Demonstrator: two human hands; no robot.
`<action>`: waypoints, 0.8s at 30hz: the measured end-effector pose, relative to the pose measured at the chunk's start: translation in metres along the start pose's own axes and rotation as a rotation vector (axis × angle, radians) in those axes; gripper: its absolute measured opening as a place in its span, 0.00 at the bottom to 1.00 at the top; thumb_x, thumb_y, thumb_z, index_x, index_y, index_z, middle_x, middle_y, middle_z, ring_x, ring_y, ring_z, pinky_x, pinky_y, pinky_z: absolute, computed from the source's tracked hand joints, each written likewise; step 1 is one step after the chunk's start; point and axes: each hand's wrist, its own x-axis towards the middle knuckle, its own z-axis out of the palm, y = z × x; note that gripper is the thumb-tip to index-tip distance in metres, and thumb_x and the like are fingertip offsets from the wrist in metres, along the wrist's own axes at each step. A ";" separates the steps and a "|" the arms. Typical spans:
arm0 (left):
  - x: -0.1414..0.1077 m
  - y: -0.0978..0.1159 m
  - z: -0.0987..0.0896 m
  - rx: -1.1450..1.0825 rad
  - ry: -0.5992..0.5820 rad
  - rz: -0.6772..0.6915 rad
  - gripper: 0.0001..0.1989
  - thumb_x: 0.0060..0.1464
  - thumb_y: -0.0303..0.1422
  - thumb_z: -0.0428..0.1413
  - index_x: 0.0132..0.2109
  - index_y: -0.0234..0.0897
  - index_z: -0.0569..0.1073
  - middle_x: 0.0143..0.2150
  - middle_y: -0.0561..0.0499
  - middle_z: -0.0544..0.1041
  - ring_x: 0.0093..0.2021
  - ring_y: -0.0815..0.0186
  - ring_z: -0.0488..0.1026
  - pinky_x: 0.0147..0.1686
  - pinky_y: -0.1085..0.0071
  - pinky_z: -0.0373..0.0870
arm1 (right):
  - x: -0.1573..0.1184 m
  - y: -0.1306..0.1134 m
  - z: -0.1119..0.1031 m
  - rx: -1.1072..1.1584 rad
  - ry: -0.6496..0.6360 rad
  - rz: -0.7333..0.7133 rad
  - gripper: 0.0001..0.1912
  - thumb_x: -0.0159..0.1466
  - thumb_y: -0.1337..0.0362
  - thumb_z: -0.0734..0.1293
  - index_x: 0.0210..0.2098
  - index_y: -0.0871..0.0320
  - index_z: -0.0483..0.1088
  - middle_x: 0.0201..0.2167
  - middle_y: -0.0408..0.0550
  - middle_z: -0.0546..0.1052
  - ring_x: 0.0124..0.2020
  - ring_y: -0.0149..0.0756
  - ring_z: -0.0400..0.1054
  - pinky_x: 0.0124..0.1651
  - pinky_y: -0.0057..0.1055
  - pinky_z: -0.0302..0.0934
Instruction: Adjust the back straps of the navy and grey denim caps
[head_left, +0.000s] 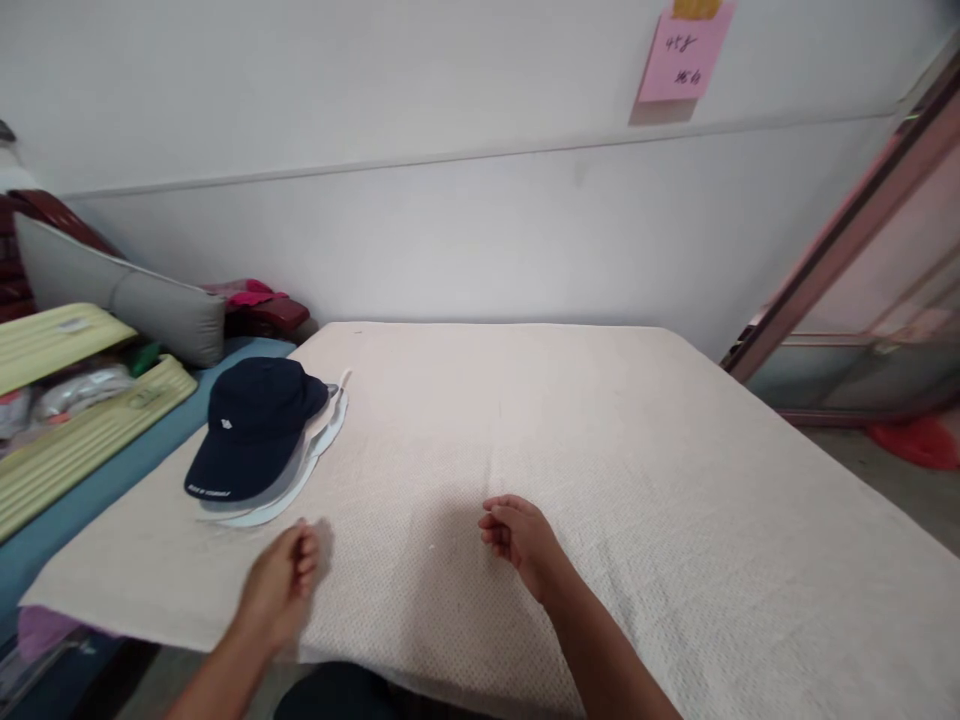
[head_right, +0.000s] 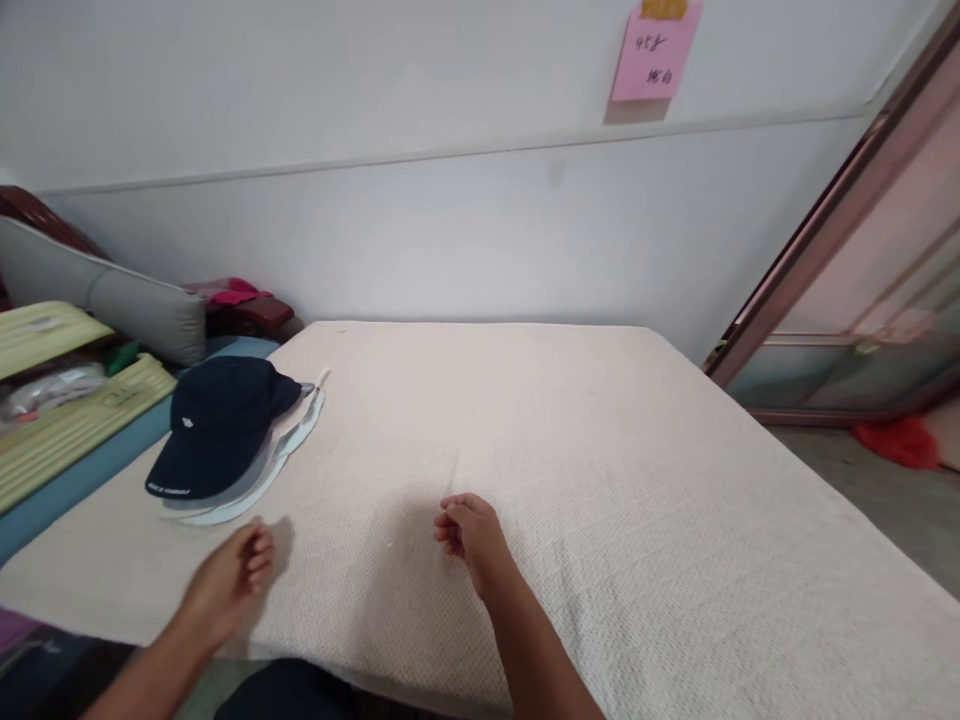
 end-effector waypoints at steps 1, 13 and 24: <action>-0.009 -0.012 0.021 -0.001 -0.081 -0.039 0.14 0.55 0.28 0.53 0.23 0.35 0.62 0.15 0.59 0.58 0.12 0.78 0.53 0.10 0.82 0.46 | -0.001 0.001 0.002 -0.056 -0.011 -0.006 0.07 0.54 0.66 0.62 0.32 0.60 0.66 0.24 0.46 0.73 0.22 0.28 0.67 0.23 0.24 0.54; -0.037 -0.126 0.167 -0.028 -0.432 -0.178 0.16 0.46 0.38 0.58 0.23 0.38 0.59 0.15 0.62 0.57 0.13 0.78 0.51 0.13 0.78 0.47 | 0.007 0.001 -0.021 -0.337 0.047 -0.123 0.08 0.53 0.71 0.61 0.19 0.58 0.61 0.14 0.42 0.69 0.14 0.27 0.62 0.17 0.24 0.50; -0.051 -0.128 0.177 0.136 -0.543 -0.103 0.13 0.49 0.40 0.57 0.26 0.37 0.64 0.17 0.61 0.61 0.14 0.78 0.53 0.15 0.77 0.47 | -0.012 -0.023 -0.048 -0.320 0.076 -0.201 0.06 0.54 0.68 0.59 0.20 0.58 0.61 0.16 0.41 0.68 0.15 0.27 0.61 0.18 0.25 0.50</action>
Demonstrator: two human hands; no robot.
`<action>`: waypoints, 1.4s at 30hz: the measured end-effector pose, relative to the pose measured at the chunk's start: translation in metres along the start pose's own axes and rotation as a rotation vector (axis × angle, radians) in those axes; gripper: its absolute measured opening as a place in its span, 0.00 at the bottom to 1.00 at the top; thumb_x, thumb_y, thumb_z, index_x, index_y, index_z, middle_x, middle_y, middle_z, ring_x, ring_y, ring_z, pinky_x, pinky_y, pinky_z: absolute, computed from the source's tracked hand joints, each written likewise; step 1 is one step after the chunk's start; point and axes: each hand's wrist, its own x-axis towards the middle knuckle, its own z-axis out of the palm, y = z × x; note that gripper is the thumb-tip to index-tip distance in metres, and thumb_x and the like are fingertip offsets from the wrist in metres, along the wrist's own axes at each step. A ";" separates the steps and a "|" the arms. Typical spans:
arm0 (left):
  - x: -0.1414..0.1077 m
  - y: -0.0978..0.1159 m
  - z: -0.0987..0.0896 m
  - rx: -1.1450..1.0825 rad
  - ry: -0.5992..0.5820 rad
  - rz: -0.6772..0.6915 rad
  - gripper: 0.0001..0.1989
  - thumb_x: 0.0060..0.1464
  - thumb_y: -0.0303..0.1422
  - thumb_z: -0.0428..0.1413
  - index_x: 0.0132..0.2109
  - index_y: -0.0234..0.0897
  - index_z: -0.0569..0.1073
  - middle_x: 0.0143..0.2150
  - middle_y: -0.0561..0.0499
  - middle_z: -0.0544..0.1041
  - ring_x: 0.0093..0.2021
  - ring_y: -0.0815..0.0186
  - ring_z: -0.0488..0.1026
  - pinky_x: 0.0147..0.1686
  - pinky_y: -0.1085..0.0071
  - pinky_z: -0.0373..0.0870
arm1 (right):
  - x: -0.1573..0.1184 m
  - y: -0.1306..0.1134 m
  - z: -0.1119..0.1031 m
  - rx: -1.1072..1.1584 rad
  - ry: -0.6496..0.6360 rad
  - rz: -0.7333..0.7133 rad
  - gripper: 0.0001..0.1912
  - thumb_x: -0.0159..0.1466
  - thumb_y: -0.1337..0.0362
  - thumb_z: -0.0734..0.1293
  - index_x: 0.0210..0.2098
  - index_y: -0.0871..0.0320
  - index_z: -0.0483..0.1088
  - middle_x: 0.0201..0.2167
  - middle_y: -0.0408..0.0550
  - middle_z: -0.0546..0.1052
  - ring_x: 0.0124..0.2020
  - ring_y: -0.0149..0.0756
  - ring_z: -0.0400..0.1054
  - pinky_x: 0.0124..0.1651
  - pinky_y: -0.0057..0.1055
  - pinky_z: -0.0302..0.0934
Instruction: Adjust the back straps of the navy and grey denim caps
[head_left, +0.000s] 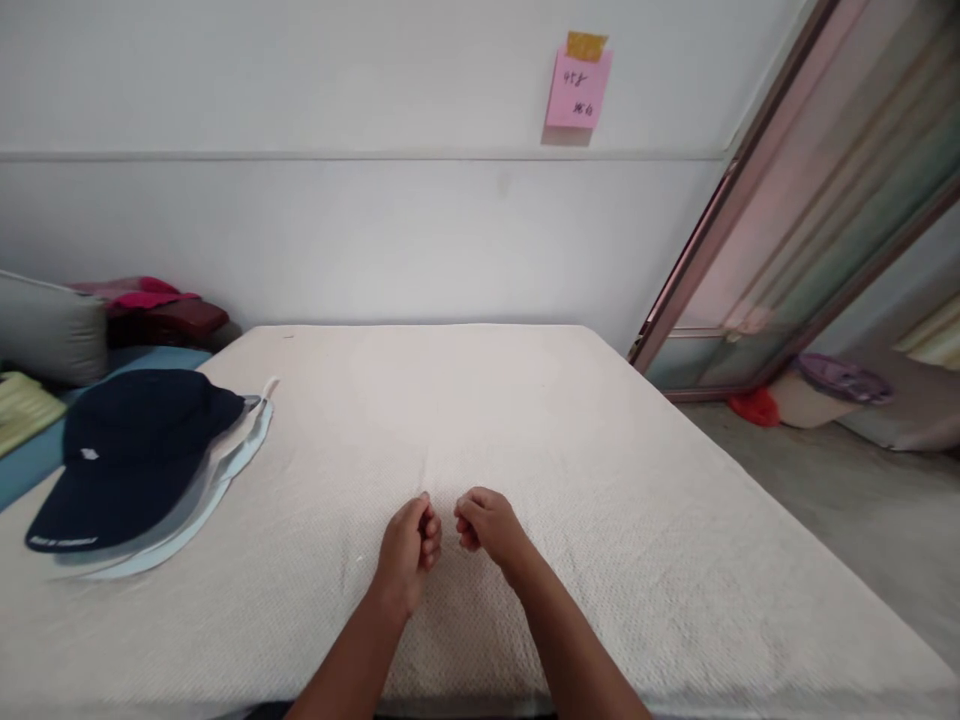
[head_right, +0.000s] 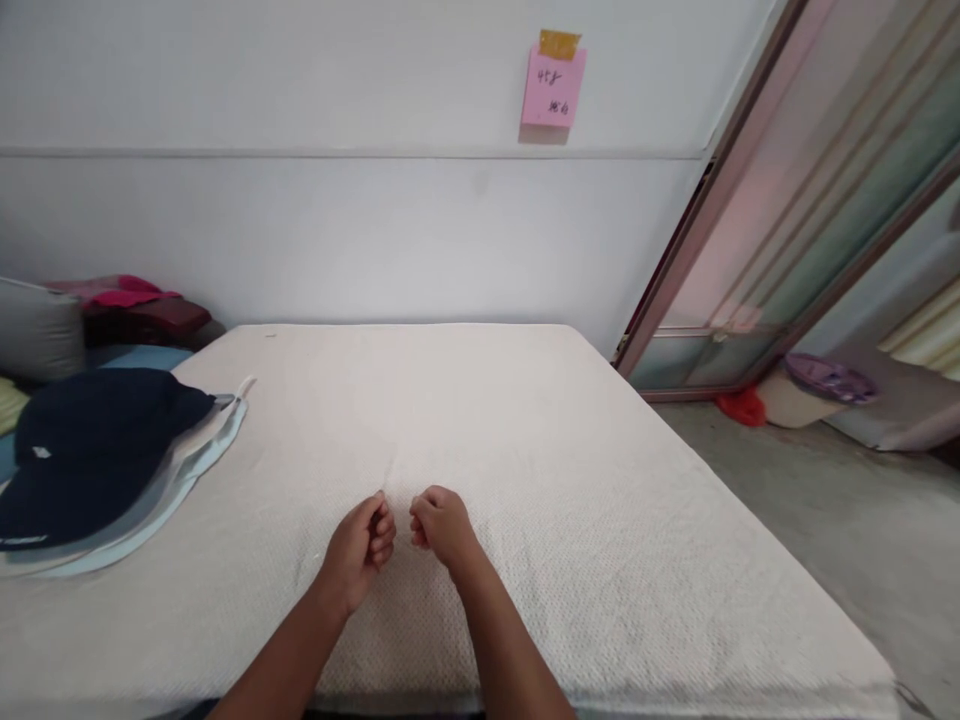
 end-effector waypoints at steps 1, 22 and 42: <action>-0.002 0.000 0.001 0.016 -0.002 0.013 0.14 0.50 0.40 0.56 0.26 0.37 0.64 0.17 0.61 0.61 0.14 0.77 0.53 0.15 0.77 0.47 | -0.002 -0.001 0.001 0.002 0.000 -0.003 0.06 0.54 0.68 0.59 0.20 0.58 0.61 0.16 0.41 0.68 0.15 0.27 0.61 0.18 0.25 0.50; -0.033 0.035 -0.043 0.148 -0.005 0.193 0.16 0.54 0.43 0.53 0.25 0.37 0.64 0.18 0.59 0.60 0.16 0.75 0.52 0.16 0.77 0.49 | -0.008 -0.007 0.057 0.003 -0.093 -0.053 0.07 0.53 0.67 0.59 0.20 0.58 0.62 0.14 0.39 0.66 0.13 0.25 0.58 0.17 0.24 0.49; -0.031 0.038 -0.028 0.130 -0.058 0.157 0.20 0.55 0.48 0.50 0.24 0.37 0.63 0.16 0.60 0.58 0.14 0.76 0.49 0.15 0.77 0.46 | -0.014 -0.016 0.042 0.010 -0.058 -0.109 0.12 0.58 0.62 0.60 0.20 0.58 0.62 0.15 0.40 0.65 0.15 0.26 0.57 0.19 0.25 0.50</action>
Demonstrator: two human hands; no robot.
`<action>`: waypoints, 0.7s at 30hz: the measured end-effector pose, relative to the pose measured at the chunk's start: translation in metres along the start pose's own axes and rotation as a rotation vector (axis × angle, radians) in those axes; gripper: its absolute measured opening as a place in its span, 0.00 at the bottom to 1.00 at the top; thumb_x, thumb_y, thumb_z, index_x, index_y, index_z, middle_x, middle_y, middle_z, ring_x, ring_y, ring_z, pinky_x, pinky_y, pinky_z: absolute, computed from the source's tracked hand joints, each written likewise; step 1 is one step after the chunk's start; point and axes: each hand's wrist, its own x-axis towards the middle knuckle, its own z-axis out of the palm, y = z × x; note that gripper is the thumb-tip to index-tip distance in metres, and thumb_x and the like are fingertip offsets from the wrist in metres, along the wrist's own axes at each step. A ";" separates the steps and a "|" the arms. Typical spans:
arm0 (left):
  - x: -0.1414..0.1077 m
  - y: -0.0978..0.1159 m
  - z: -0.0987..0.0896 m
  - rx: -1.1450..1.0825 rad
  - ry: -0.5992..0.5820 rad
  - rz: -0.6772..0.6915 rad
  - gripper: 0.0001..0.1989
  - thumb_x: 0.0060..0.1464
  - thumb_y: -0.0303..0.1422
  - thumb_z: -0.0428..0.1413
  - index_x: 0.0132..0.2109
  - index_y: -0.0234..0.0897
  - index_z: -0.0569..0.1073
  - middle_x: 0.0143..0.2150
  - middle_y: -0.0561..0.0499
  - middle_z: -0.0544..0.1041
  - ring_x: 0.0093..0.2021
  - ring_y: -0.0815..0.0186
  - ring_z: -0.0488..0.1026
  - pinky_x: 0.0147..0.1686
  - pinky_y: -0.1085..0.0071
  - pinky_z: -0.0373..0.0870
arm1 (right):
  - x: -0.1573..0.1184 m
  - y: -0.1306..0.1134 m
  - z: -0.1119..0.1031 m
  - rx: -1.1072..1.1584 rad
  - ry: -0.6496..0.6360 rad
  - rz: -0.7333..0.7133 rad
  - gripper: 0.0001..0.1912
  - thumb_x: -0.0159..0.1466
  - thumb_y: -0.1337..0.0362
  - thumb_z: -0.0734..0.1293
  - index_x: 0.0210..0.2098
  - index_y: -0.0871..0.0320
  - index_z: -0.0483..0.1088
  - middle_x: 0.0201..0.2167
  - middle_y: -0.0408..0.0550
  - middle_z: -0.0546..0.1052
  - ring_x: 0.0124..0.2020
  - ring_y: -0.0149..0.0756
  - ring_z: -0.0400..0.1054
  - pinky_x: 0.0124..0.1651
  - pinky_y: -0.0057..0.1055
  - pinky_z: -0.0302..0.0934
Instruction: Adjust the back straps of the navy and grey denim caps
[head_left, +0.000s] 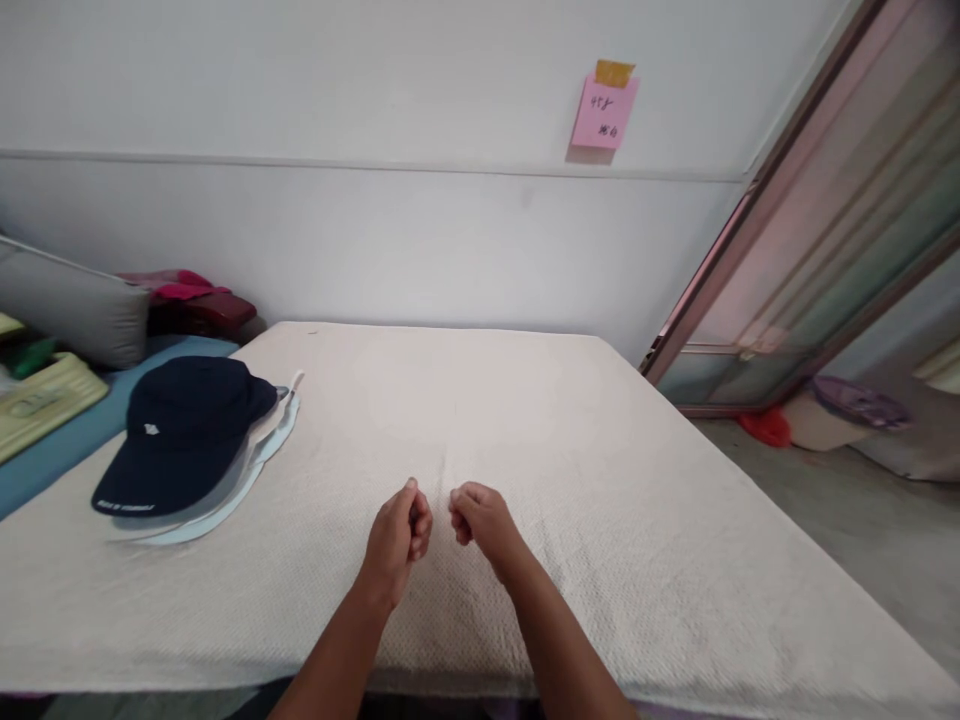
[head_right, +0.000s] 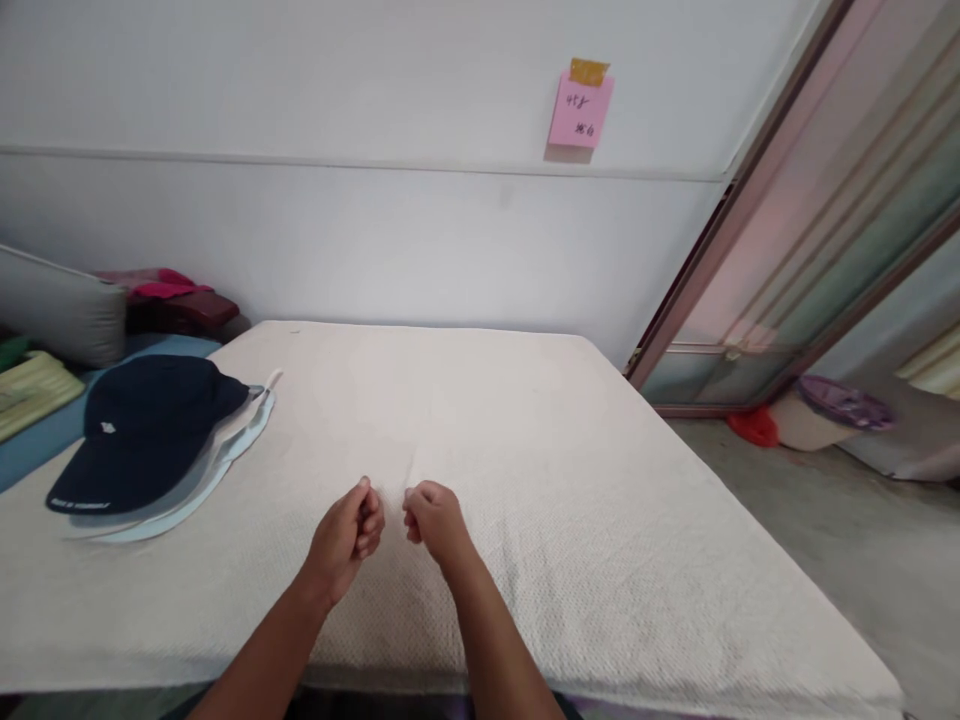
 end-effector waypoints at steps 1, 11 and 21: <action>0.000 0.002 0.003 -0.007 0.004 -0.001 0.22 0.55 0.50 0.48 0.24 0.38 0.63 0.15 0.60 0.58 0.14 0.76 0.48 0.15 0.76 0.45 | 0.000 -0.004 -0.006 0.028 0.016 -0.017 0.14 0.60 0.58 0.60 0.21 0.58 0.63 0.15 0.40 0.65 0.15 0.26 0.57 0.20 0.25 0.50; -0.012 0.036 0.024 0.090 0.029 0.109 0.33 0.51 0.62 0.36 0.20 0.38 0.62 0.12 0.57 0.56 0.12 0.76 0.45 0.14 0.75 0.39 | -0.016 -0.038 -0.043 0.491 0.098 -0.192 0.34 0.61 0.36 0.51 0.21 0.59 0.67 0.14 0.41 0.62 0.15 0.28 0.54 0.21 0.27 0.48; -0.022 0.049 0.020 0.198 -0.031 0.118 0.36 0.49 0.64 0.29 0.20 0.38 0.61 0.11 0.59 0.53 0.13 0.76 0.43 0.15 0.76 0.37 | -0.035 -0.058 -0.046 0.409 0.116 -0.268 0.41 0.56 0.30 0.46 0.20 0.60 0.67 0.12 0.41 0.61 0.14 0.26 0.51 0.21 0.26 0.44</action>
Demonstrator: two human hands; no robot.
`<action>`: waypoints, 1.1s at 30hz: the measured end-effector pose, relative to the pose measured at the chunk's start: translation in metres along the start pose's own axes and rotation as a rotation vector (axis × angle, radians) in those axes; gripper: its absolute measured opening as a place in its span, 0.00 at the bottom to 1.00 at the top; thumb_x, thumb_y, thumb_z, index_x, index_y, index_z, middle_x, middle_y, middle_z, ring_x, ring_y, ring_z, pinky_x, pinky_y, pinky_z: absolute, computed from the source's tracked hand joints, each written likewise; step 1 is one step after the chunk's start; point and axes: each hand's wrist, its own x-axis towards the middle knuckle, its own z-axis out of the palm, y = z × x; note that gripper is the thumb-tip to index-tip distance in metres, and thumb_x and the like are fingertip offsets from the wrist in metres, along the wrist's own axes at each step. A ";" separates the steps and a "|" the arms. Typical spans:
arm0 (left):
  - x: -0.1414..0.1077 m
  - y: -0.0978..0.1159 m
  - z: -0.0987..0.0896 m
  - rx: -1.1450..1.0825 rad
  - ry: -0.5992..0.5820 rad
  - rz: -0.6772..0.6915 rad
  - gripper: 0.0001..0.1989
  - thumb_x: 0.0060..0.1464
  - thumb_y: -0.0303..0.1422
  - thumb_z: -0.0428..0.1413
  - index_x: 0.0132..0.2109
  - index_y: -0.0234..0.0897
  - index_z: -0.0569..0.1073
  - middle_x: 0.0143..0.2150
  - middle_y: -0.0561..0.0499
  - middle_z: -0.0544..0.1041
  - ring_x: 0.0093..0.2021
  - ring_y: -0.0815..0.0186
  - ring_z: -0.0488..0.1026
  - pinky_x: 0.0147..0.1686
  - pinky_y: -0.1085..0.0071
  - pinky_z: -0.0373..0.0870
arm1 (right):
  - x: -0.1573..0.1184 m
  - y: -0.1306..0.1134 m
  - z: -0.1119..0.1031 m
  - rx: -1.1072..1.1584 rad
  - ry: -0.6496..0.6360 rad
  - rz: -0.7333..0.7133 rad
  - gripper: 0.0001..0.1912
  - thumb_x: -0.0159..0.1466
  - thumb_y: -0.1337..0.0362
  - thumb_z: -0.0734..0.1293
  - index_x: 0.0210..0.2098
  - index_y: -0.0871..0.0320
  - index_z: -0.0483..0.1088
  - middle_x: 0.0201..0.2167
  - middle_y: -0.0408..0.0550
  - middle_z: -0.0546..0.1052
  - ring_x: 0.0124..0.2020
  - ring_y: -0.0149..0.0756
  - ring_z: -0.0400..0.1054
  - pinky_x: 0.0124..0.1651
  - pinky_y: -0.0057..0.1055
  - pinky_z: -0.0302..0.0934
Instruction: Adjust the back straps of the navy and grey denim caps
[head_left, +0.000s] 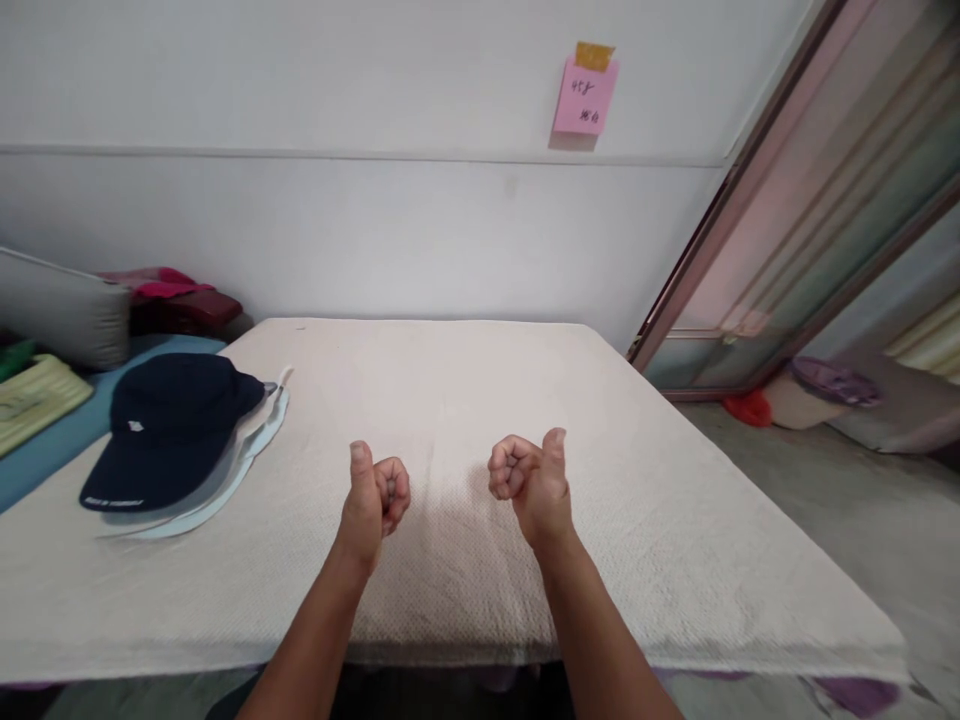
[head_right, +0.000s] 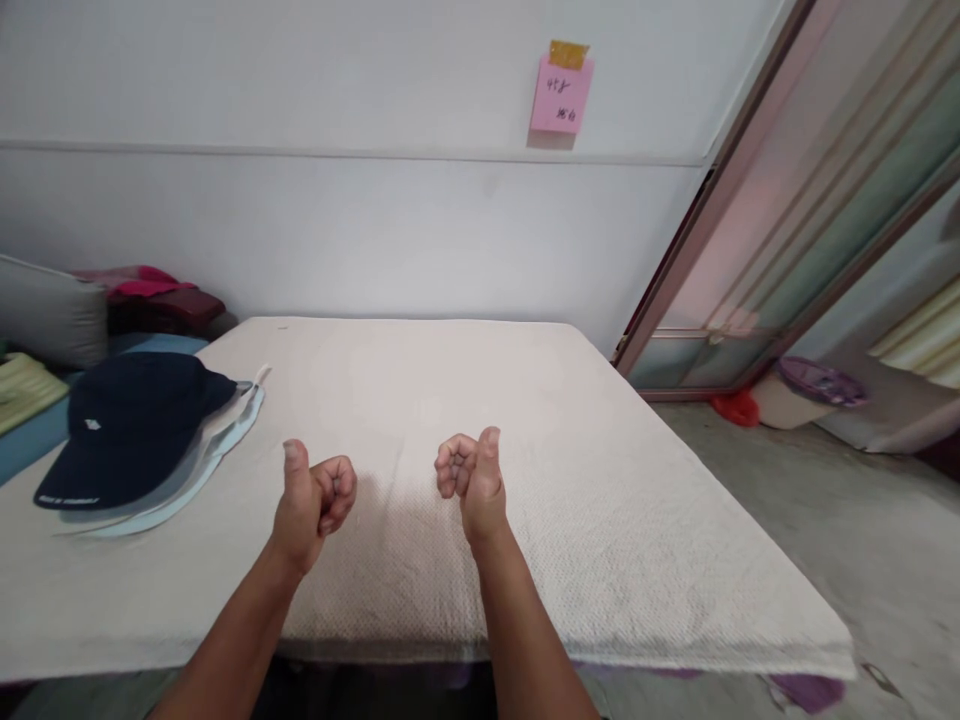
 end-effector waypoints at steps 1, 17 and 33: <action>-0.001 0.003 -0.001 0.008 -0.008 0.002 0.36 0.49 0.64 0.29 0.20 0.38 0.60 0.11 0.59 0.53 0.13 0.76 0.42 0.15 0.76 0.37 | 0.000 -0.005 0.001 -0.005 -0.004 -0.005 0.41 0.55 0.30 0.46 0.20 0.60 0.66 0.12 0.41 0.60 0.14 0.26 0.50 0.20 0.26 0.43; -0.002 0.009 -0.006 0.011 -0.005 -0.018 0.38 0.45 0.67 0.28 0.19 0.38 0.60 0.11 0.59 0.52 0.14 0.75 0.41 0.16 0.75 0.36 | -0.005 -0.018 0.003 -0.027 0.005 -0.033 0.42 0.53 0.28 0.46 0.18 0.59 0.66 0.13 0.40 0.60 0.14 0.25 0.49 0.21 0.27 0.42; -0.003 0.018 -0.009 0.010 -0.011 0.028 0.39 0.44 0.67 0.26 0.19 0.37 0.61 0.11 0.59 0.53 0.13 0.76 0.42 0.15 0.76 0.36 | -0.002 -0.013 0.004 -0.036 -0.007 -0.008 0.41 0.54 0.28 0.46 0.18 0.59 0.65 0.12 0.40 0.58 0.14 0.25 0.48 0.20 0.27 0.41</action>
